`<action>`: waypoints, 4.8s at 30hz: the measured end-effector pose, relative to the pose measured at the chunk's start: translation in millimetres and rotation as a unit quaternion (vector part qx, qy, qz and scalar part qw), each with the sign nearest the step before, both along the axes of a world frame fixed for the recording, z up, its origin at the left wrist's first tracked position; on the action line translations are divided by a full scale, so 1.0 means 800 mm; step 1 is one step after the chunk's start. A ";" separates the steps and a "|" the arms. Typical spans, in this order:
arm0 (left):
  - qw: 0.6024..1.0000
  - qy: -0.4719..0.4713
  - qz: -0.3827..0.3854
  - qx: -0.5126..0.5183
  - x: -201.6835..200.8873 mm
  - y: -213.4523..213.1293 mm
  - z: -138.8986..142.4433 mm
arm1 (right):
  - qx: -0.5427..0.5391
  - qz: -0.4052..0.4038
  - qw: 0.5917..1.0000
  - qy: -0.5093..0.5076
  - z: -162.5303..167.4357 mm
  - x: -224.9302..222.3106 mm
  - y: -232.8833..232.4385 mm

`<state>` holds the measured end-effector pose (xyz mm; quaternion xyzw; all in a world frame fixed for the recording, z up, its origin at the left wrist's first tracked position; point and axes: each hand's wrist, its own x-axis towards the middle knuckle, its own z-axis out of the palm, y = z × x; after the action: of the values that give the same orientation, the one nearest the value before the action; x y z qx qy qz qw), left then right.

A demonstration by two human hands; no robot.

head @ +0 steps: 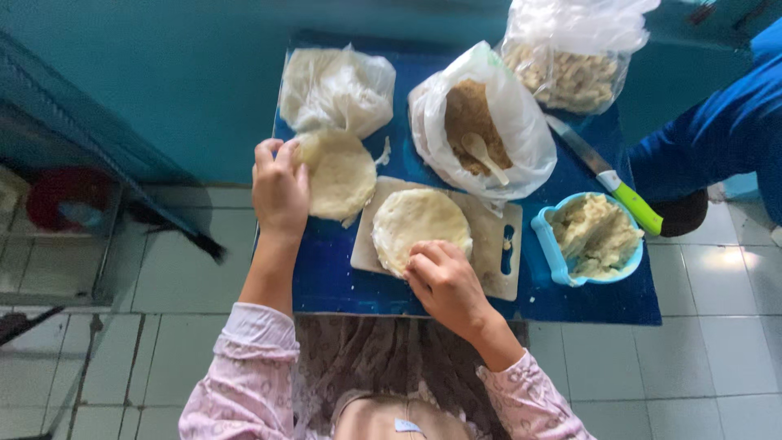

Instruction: The person presses and flattens dough on a small cutting board, stretches thin dough sheets by hand, and layers the stretched sheets onto round dough discs on the table. Near the end they pick up a knife and cut through a stacked dough piece on the board, then handle the cut pieces.

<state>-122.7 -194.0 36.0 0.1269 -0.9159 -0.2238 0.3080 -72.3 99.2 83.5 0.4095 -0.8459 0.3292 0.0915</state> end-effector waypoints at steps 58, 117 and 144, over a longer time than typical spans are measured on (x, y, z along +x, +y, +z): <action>0.760 0.141 -0.137 0.620 0.137 0.139 0.022 | -0.573 -0.003 0.556 -0.601 -0.068 0.000 -0.057; 0.914 -0.087 -0.391 -0.069 0.077 0.112 0.034 | 0.072 0.041 0.994 0.069 0.002 -0.027 0.053; 0.921 -0.054 -0.385 0.019 0.108 0.104 0.089 | -0.038 -0.021 0.999 0.006 0.004 0.005 0.053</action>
<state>-36.0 -110.7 107.4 -0.2178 -0.9050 -0.3352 0.1456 -68.6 141.3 86.6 0.3902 -0.8406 0.3564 0.1185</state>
